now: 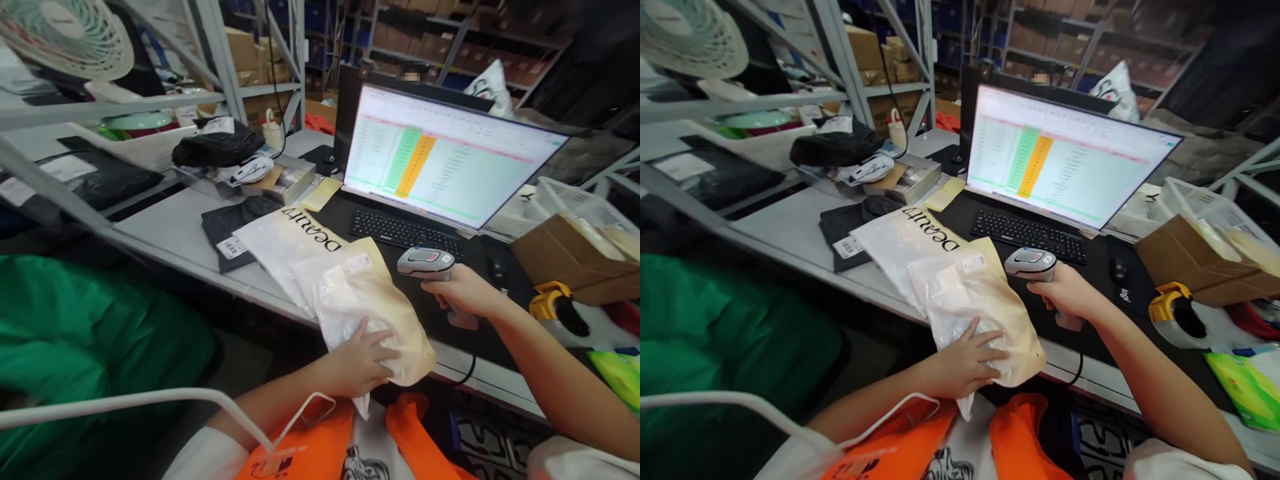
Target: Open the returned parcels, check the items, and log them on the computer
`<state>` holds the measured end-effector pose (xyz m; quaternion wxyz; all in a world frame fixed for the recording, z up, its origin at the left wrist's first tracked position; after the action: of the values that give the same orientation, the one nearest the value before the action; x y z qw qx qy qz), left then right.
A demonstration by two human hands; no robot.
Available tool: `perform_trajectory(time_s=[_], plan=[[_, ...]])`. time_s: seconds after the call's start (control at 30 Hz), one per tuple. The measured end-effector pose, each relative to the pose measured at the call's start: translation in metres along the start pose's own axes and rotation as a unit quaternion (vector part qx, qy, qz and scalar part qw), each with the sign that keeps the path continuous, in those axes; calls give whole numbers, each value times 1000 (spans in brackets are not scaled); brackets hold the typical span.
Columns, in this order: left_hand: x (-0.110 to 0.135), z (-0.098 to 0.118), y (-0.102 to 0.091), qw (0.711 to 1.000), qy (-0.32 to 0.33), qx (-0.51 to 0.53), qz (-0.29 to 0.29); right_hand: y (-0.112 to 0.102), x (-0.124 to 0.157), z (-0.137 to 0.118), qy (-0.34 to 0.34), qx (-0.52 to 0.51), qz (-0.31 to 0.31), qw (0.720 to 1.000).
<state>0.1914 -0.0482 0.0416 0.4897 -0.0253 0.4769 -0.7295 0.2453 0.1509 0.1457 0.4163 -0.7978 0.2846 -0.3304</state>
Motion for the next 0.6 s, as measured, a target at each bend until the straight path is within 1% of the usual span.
perform_trajectory(time_s=[0.13,0.23,0.3,0.37,0.43,0.5,0.53,0.6], plan=[[-19,0,10,998,26,32,-38,-4,11,12,23,-47,17,998],[-31,-2,14,996,22,50,-75,-7,19,27,40,-44,25,998],[-34,-2,8,995,13,57,-85,-8,23,39,45,-46,31,997],[-31,-5,-7,996,0,56,-75,-10,28,52,48,-68,36,996],[-20,-18,-32,999,-18,34,-32,-12,32,64,50,-92,33,994],[-2,-45,-65,997,-55,-16,53,-15,34,71,49,-102,20,993],[11,-63,-83,989,-85,-52,107,-17,34,72,45,-103,13,994],[41,-103,-115,957,-160,-120,211,-23,32,70,31,-105,5,994]])
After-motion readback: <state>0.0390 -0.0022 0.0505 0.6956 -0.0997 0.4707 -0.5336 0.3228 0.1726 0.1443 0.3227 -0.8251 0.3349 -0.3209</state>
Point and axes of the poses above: each hand's wrist, its own x-axis away from the middle knuckle, its own y-axis out of the palm, z = x × y, the point moved 10 cm from there along -x, towards the middle knuckle, and after that the axes turned 15 degrees about x, right-handed, at the moved point
